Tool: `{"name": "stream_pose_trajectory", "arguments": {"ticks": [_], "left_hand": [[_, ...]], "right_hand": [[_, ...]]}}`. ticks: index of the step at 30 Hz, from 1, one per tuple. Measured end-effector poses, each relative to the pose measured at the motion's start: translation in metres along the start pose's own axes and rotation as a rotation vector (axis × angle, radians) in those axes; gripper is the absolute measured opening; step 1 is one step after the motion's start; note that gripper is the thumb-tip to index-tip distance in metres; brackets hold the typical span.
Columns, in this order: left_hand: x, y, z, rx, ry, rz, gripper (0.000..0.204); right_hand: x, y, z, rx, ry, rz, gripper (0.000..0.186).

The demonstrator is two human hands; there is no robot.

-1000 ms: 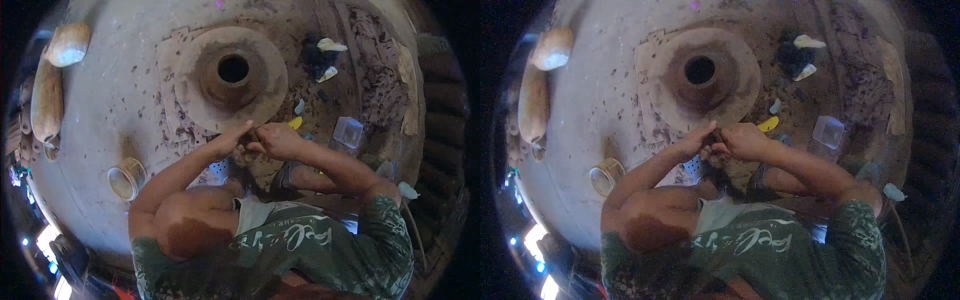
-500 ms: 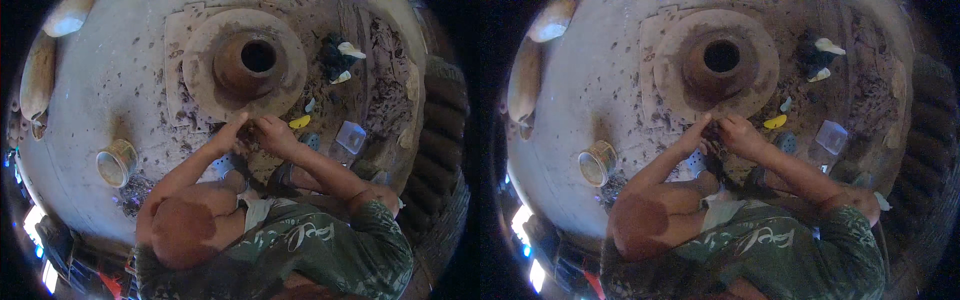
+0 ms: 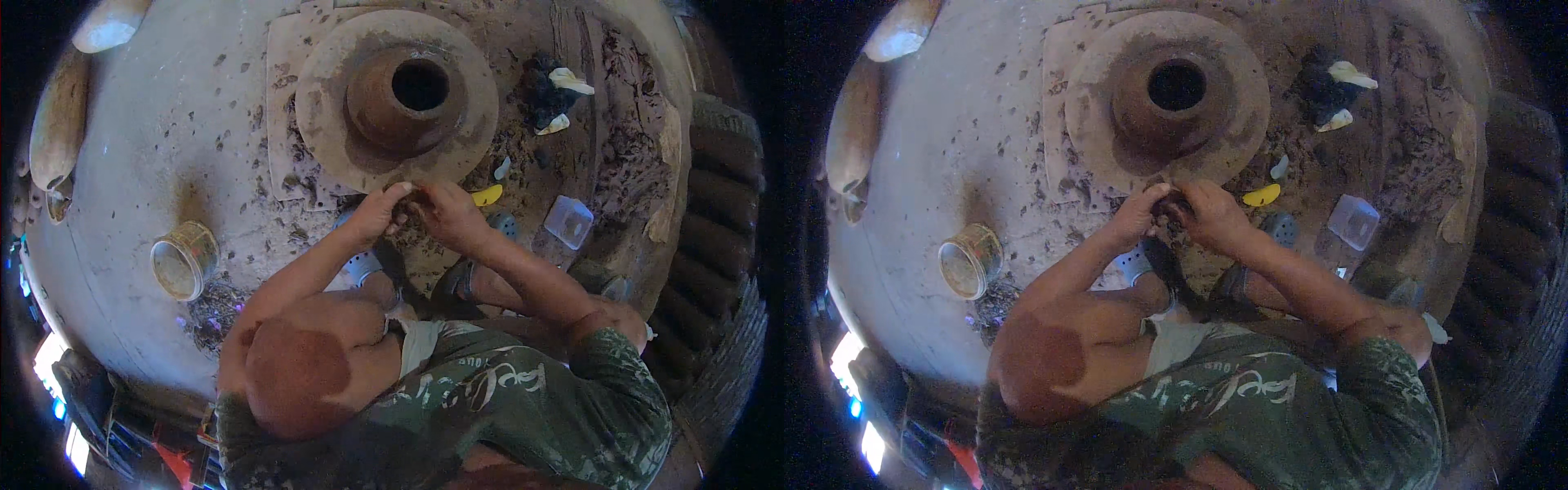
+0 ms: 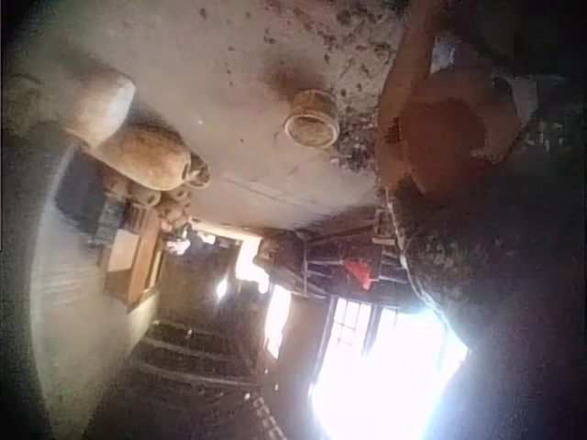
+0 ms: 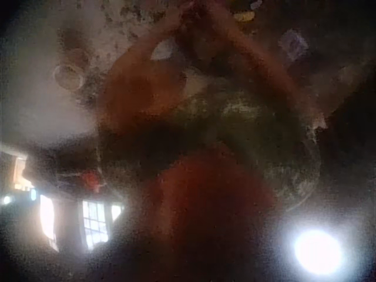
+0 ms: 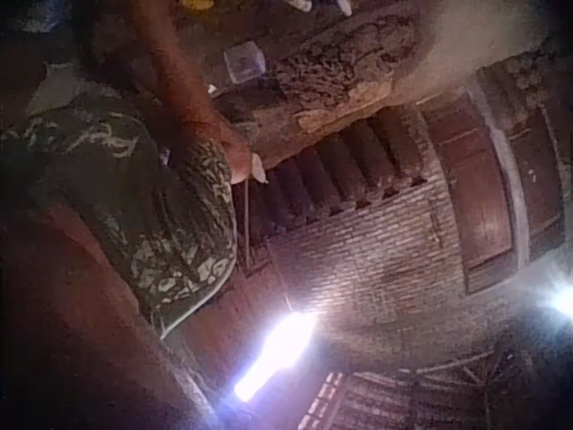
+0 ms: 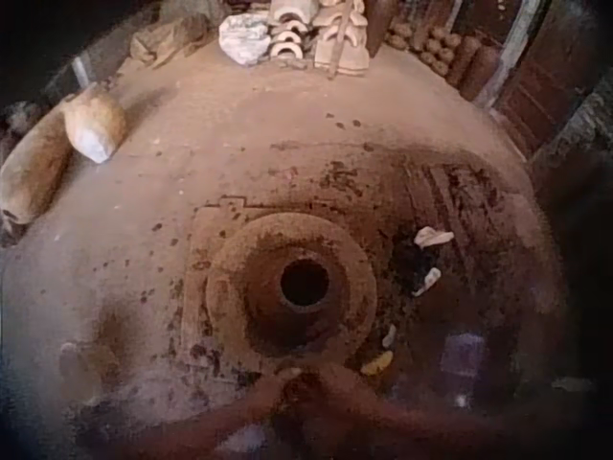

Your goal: The person shapes a clay vessel on a pottery wheel by hand, using their fingers to smooth the internal and external walls while the wheel rotates.

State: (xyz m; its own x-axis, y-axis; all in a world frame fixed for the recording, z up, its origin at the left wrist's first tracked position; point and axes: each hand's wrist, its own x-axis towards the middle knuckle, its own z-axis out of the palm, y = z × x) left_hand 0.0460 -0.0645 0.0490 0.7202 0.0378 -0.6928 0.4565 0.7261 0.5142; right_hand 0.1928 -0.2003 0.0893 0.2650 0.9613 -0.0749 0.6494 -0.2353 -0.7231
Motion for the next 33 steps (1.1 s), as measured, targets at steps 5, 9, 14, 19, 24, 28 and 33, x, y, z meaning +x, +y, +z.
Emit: {"name": "stream_pose_trajectory", "arguments": {"ticks": [5,9,14,19,24,28,33], "left_hand": [[0.006,0.0,-0.001,-0.14,0.041,-0.108,0.041],[0.021,0.002,-0.009,0.148,0.446,0.385,0.049],[0.038,0.039,-0.024,0.474,0.769,0.89,0.059],[0.078,0.025,-0.048,0.897,0.993,1.003,0.064],[0.08,0.028,-0.058,1.007,0.921,0.959,0.074],[0.082,0.027,-0.071,0.894,0.819,0.85,0.078],[0.071,0.018,-0.047,1.014,0.842,0.973,0.076]], "right_hand": [[0.005,0.012,0.0,-0.085,-0.001,-0.166,0.024],[0.015,0.034,-0.003,-0.178,-0.012,-0.043,0.021],[0.029,0.045,-0.01,-0.125,0.25,-0.077,0.023],[0.051,0.054,0.006,-0.259,0.177,-0.293,0.024],[0.063,0.063,0.007,-0.348,0.147,-0.403,0.016],[0.068,0.055,0.016,-0.403,0.187,-0.376,0.012],[0.075,0.055,0.024,-0.444,0.231,-0.373,0.013]]}}
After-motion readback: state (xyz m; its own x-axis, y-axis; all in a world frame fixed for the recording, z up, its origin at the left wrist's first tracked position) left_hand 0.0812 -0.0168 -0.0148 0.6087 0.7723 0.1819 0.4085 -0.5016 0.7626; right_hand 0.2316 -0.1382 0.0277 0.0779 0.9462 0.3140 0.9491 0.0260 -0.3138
